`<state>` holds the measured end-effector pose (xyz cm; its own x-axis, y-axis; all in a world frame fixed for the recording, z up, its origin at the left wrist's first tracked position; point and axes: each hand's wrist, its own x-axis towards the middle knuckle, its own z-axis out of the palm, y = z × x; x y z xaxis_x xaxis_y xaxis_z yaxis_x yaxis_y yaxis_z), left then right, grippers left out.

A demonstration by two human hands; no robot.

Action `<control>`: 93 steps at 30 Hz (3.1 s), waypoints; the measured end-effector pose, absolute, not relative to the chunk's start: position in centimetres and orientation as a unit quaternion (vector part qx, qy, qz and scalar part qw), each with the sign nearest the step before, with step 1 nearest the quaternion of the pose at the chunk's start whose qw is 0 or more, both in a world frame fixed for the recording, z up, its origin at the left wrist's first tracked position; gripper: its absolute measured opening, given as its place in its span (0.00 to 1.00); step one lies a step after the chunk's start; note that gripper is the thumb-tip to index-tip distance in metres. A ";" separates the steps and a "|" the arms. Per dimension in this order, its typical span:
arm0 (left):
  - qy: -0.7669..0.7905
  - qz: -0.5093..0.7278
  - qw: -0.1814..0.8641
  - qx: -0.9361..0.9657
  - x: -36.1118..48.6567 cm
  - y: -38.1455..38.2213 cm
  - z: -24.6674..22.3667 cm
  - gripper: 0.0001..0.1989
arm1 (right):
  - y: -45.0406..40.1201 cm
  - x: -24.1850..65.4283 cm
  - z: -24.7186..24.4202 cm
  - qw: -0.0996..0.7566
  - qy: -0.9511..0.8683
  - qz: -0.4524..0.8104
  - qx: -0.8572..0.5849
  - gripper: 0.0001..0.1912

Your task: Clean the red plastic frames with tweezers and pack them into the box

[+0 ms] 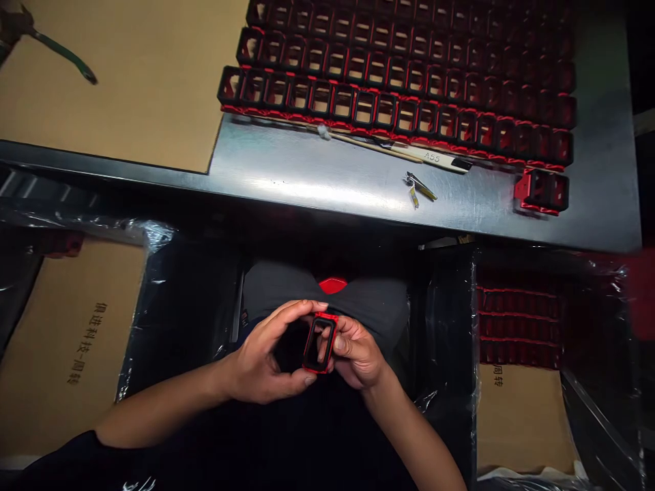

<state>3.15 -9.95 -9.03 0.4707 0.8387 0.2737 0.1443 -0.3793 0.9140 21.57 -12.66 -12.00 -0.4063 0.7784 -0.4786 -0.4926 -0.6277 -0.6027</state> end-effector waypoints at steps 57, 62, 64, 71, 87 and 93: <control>0.302 0.439 0.455 0.714 2.4 -8.9 -9.3 0.41 | -11.6 26.8 -5.9 0.394 -0.793 0.236 -0.401 0.12; 0.244 0.436 0.474 0.725 3.3 -8.9 -9.4 0.42 | -12.8 24.6 -6.0 0.410 -0.795 0.223 -0.388 0.06; 0.238 0.432 0.473 0.730 3.3 -8.8 -9.4 0.42 | -12.7 24.7 -5.8 0.403 -0.800 0.212 -0.391 0.06; 0.248 0.449 0.458 0.726 3.0 -9.2 -9.5 0.41 | -12.6 24.7 -5.6 0.393 -0.816 0.190 -0.379 0.05; 0.253 0.438 0.476 0.719 2.8 -9.2 -9.9 0.42 | -12.4 24.5 -5.3 0.363 -0.829 0.194 -0.378 0.05; 0.252 0.410 0.483 0.732 2.2 -8.9 -9.9 0.45 | -11.8 24.7 -4.4 0.322 -0.854 0.210 -0.349 0.05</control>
<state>2.21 -8.90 -9.94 0.5372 0.7648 0.3557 -0.0264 -0.4062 0.9134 24.74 -11.76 -4.36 -0.5482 0.7320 0.4046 0.4613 0.6682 -0.5837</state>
